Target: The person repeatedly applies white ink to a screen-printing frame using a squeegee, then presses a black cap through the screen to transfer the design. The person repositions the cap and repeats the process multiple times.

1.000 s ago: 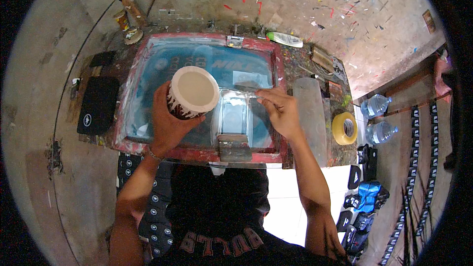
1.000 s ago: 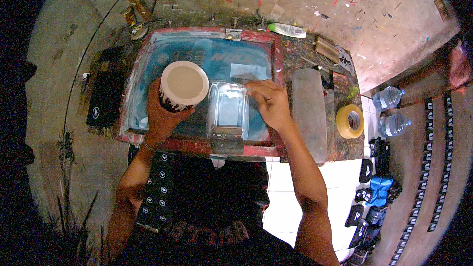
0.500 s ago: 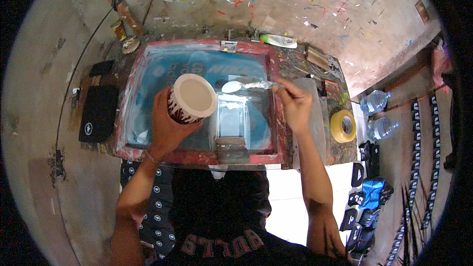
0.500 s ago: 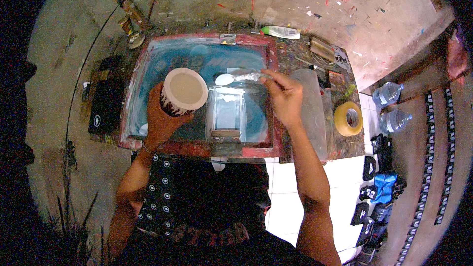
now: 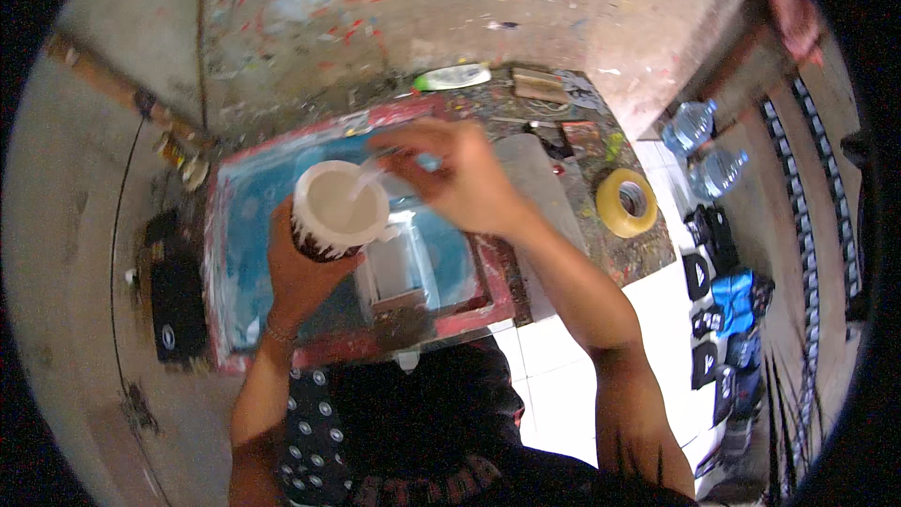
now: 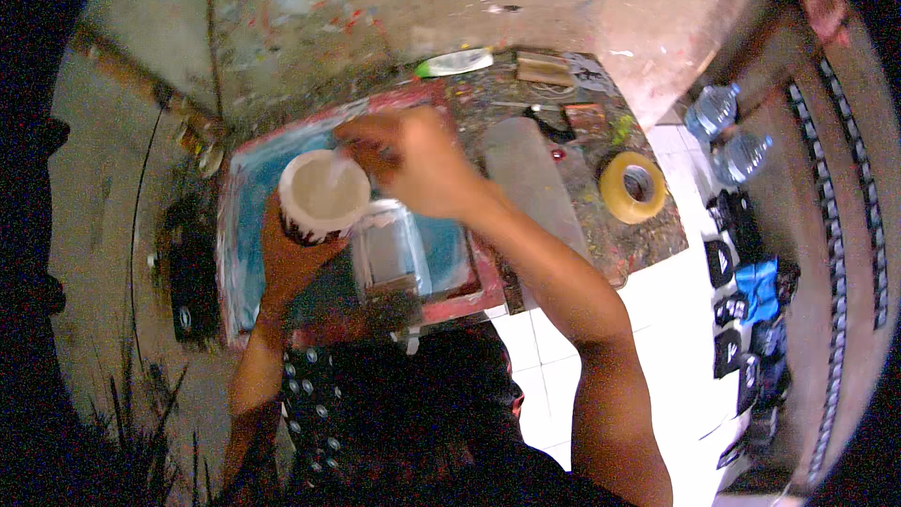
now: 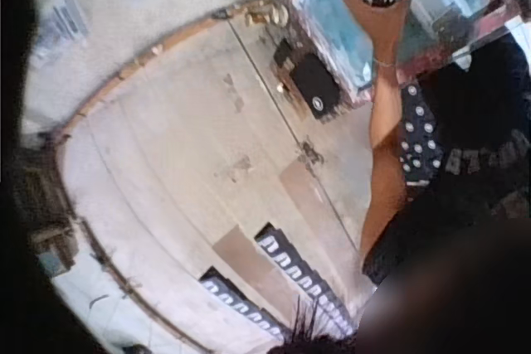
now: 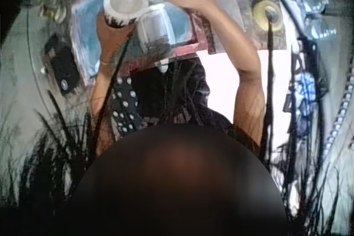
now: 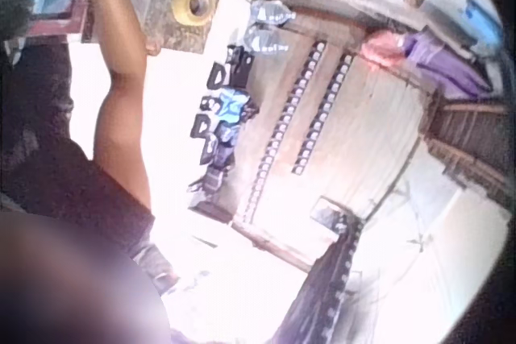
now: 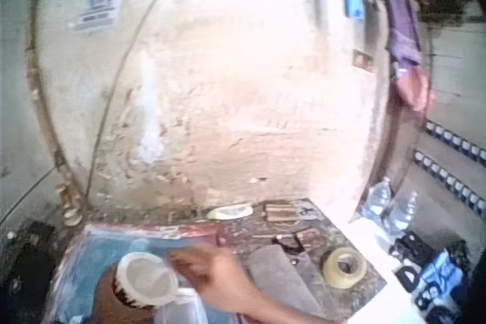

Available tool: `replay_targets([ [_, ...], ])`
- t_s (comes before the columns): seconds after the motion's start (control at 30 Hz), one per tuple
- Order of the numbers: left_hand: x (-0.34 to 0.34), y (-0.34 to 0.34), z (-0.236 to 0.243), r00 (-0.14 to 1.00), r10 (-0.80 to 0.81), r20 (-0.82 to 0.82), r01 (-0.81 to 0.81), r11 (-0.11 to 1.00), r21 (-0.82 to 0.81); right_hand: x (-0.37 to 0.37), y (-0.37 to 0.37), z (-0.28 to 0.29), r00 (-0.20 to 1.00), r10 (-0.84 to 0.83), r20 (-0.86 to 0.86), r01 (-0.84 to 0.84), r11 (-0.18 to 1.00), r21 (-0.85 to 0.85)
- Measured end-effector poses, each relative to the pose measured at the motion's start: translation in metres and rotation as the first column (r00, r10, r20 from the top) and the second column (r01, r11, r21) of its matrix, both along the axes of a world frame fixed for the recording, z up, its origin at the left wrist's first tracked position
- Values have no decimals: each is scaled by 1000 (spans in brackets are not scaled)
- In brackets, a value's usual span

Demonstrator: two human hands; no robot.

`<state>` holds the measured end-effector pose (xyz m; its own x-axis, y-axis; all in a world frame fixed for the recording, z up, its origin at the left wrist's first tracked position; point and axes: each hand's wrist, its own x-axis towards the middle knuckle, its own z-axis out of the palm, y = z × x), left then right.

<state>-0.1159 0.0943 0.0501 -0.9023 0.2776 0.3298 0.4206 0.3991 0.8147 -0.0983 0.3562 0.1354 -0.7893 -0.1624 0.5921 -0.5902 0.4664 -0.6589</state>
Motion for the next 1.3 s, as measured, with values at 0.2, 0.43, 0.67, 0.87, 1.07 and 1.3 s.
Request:
replay_targets([
  [0.2,-40,64,21,966,-202,161,161,957,240,11,48,6,923,-262,-282,281,959,27],
  [0.43,-130,211,5,893,-436,114,312,780,542,94,143,-24,831,-532,162,551,748,-370],
  [0.67,-181,327,-69,967,-226,118,175,925,337,163,146,-68,678,-589,440,735,540,-410],
  [0.87,-188,347,-92,973,-222,55,193,925,328,176,122,-83,727,-439,528,675,597,-433],
  [1.07,-158,222,-52,972,-215,93,205,973,109,161,37,-104,791,-76,608,257,942,-216],
  [1.3,17,-26,-22,975,-90,203,147,947,-285,151,-60,-120,961,-45,274,-95,875,475],
])
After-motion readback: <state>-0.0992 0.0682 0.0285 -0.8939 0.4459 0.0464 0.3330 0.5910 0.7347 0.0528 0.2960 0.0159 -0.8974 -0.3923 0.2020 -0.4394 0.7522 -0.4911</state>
